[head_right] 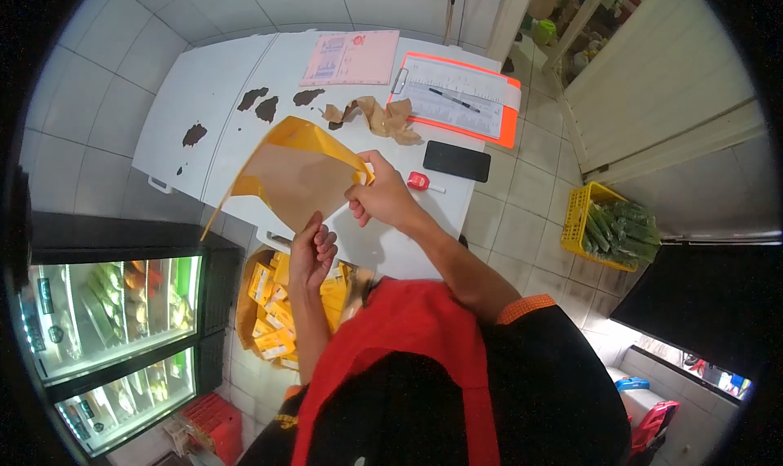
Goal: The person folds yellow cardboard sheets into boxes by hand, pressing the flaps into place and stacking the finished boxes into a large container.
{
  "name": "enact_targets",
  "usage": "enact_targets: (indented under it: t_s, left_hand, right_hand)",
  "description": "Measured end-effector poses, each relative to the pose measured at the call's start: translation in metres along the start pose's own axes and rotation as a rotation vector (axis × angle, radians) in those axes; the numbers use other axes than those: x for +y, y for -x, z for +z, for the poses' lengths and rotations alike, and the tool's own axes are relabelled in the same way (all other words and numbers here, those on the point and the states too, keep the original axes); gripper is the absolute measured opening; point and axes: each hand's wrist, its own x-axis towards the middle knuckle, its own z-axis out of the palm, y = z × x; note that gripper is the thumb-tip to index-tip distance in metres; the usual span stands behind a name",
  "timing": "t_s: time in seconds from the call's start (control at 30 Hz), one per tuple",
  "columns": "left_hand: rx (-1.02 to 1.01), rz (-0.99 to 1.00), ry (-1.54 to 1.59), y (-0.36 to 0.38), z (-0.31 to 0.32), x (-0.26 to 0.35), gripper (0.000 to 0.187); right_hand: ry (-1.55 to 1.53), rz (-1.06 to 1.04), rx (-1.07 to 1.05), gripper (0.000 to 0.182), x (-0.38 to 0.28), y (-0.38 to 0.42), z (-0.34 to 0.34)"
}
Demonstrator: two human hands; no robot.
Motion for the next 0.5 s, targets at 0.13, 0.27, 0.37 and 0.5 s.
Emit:
enact_targets:
  t_s: [0.13,0.27,0.37,0.5]
  left_hand:
    - [0.041,-0.029,-0.100,-0.004,-0.015,-0.006,0.019]
    - [0.155,0.020,-0.462,0.002,-0.025,-0.014,0.021]
    - [0.183,-0.014,-0.585,0.006,-0.036,-0.011,0.026]
    - [0.491,0.531,-1.054,0.006,-0.053,-0.025,0.066]
  right_hand:
    - [0.634,-0.250,0.126,0.055,0.011,-0.006,-0.002]
    - [0.871,-0.857,0.457,0.046,0.030,-0.043,-0.002]
    - [0.793,-0.862,0.410,0.033,0.014,-0.029,0.003]
    - [0.932,-0.541,0.323,0.019,0.014,-0.022,0.009]
